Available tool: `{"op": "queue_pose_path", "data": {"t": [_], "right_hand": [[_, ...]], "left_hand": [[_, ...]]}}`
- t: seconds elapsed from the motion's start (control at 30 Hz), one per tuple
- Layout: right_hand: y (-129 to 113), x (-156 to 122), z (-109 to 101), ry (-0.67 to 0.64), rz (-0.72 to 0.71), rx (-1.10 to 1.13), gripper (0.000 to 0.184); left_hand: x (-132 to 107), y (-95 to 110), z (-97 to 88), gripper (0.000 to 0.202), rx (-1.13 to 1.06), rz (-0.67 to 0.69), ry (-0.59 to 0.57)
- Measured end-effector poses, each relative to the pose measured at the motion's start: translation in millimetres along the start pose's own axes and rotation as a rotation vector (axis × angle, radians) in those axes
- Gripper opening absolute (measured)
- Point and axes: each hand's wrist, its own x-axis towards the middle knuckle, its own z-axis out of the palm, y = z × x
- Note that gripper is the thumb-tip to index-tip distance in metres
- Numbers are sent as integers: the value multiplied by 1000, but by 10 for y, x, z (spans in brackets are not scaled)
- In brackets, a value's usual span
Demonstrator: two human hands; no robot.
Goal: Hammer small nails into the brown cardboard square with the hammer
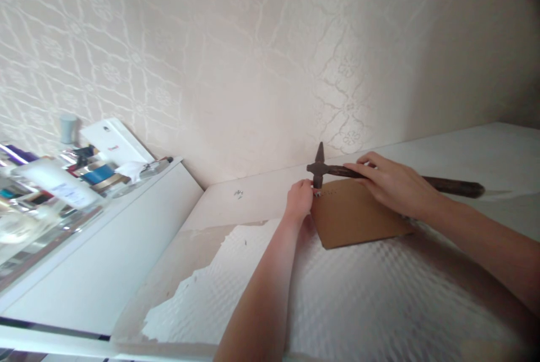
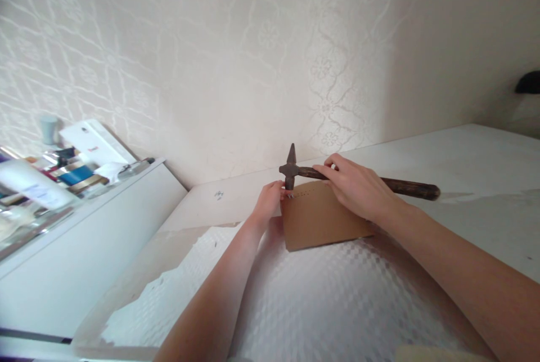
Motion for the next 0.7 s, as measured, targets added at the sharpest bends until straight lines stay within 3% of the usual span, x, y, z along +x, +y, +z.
{"op": "queue_pose_path", "data": {"t": [0.53,0.7], "right_hand": [[10,3,1,-54,5,4,38],[-1,7,-20,-17,31,7,38]], "left_hand": [[-12,15,-9,40,30,15,-2],[-10,25,-9,41,15,-16,-7]]}}
